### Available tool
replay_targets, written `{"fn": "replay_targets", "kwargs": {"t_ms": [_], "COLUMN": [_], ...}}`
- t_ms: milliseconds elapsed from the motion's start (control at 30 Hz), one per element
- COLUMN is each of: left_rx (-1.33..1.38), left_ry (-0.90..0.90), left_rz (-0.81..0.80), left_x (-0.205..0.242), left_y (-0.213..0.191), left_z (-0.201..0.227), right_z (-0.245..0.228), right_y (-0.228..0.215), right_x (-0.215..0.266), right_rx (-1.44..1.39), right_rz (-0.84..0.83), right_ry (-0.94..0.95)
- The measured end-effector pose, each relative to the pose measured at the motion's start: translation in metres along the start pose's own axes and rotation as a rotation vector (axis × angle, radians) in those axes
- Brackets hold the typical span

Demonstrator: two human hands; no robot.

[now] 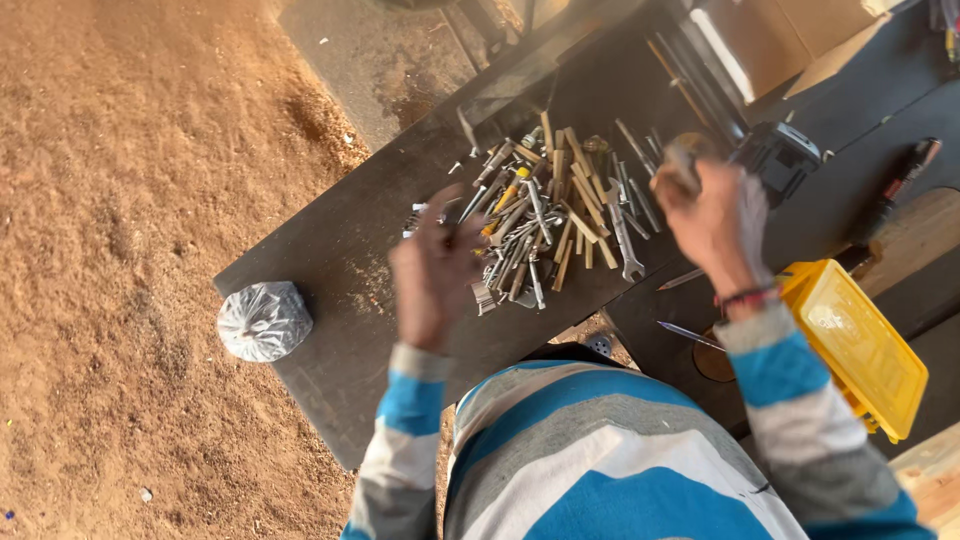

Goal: The person sorts through a collection of screws, bolts, and tools on a workbench, placing small hardware items into a yellow plastic storage bin.

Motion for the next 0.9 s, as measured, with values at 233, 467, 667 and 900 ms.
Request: {"fn": "replay_targets", "kwargs": {"t_ms": [233, 467, 667, 900], "left_rx": [-0.936, -0.844, -0.836, -0.659], "left_ry": [0.021, -0.337, -0.011, 0.252], "left_rz": [0.376, 0.354, 0.477, 0.096], "left_x": [0.026, 0.017, 0.023, -0.006], "left_y": [-0.11, -0.125, -0.105, 0.03], "left_z": [-0.033, -0.076, -0.036, 0.009], "right_z": [-0.019, -0.028, 0.015, 0.03], "right_y": [0.014, 0.017, 0.013, 0.041], "right_x": [-0.038, -0.042, -0.041, 0.001], "right_rx": [0.14, 0.319, -0.303, -0.975], "right_rz": [-0.059, -0.036, -0.186, -0.463], "right_ry": [-0.067, -0.112, 0.071, 0.173]}}
Point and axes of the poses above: each hand's wrist, its own x-axis away from the middle knuckle, its own y-axis out of the palm, z = x × y, the point moved 8 cm from there along -x, towards the middle knuckle, and after that the axes turned 12 degrees about -z, right-handed, at the moved point
